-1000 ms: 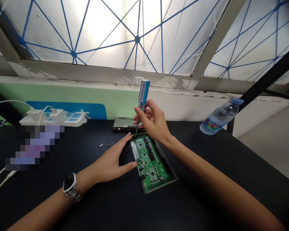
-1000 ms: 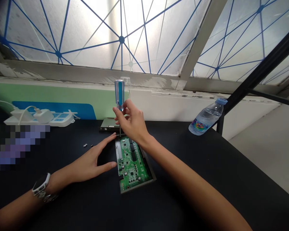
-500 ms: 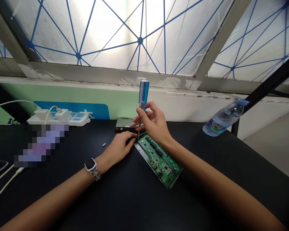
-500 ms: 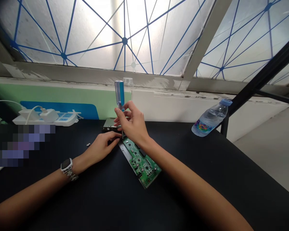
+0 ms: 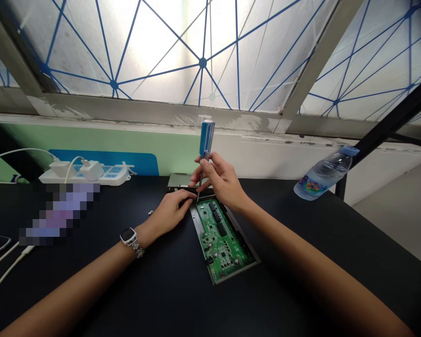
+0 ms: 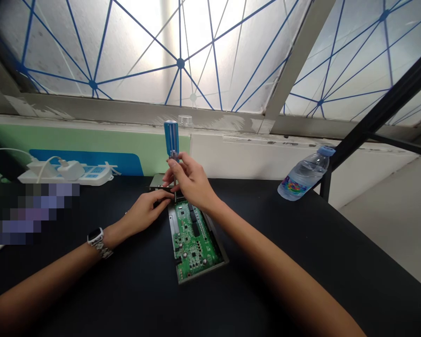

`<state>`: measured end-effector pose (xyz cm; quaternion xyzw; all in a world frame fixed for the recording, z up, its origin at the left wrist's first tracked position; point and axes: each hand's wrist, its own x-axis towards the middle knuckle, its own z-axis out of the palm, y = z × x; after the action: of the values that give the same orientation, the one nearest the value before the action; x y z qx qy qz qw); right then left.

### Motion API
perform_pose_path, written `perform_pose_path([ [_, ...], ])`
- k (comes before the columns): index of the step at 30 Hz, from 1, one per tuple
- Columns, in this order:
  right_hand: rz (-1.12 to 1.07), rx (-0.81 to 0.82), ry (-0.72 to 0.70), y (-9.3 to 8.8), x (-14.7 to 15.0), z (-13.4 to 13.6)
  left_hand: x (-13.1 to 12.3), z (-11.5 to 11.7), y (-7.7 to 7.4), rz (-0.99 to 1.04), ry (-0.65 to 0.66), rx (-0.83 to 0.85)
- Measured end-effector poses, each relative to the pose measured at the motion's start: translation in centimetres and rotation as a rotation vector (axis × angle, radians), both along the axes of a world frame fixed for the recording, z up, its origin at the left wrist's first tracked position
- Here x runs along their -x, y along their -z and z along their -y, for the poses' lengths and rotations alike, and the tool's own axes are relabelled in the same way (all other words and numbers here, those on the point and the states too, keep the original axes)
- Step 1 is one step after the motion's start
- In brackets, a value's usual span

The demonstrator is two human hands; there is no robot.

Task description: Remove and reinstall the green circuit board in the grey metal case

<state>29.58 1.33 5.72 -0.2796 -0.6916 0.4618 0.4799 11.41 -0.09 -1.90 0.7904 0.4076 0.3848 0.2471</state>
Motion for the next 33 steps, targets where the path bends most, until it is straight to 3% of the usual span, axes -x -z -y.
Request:
perform_pose_path([
  [9,-0.031,0.017,-0.013,0.1,-0.2,-0.3,-2.3,-0.8,-0.2,0.282,0.113,0.095],
  [14,0.014,0.047,0.004,0.2,-0.4,-0.3,-2.8,-0.8,0.0,0.378,0.106,0.113],
  [22,0.17,-0.191,0.314,4.2,-0.5,-0.2,-2.8,-0.4,-0.3,0.42,0.003,0.109],
  [26,0.153,-0.139,0.337,5.2,-0.7,0.2,-2.8,-0.3,-0.2,0.443,-0.018,0.116],
  [33,0.138,-0.177,0.308,5.5,-0.8,0.1,-2.7,-0.4,0.0,0.468,-0.008,0.146],
])
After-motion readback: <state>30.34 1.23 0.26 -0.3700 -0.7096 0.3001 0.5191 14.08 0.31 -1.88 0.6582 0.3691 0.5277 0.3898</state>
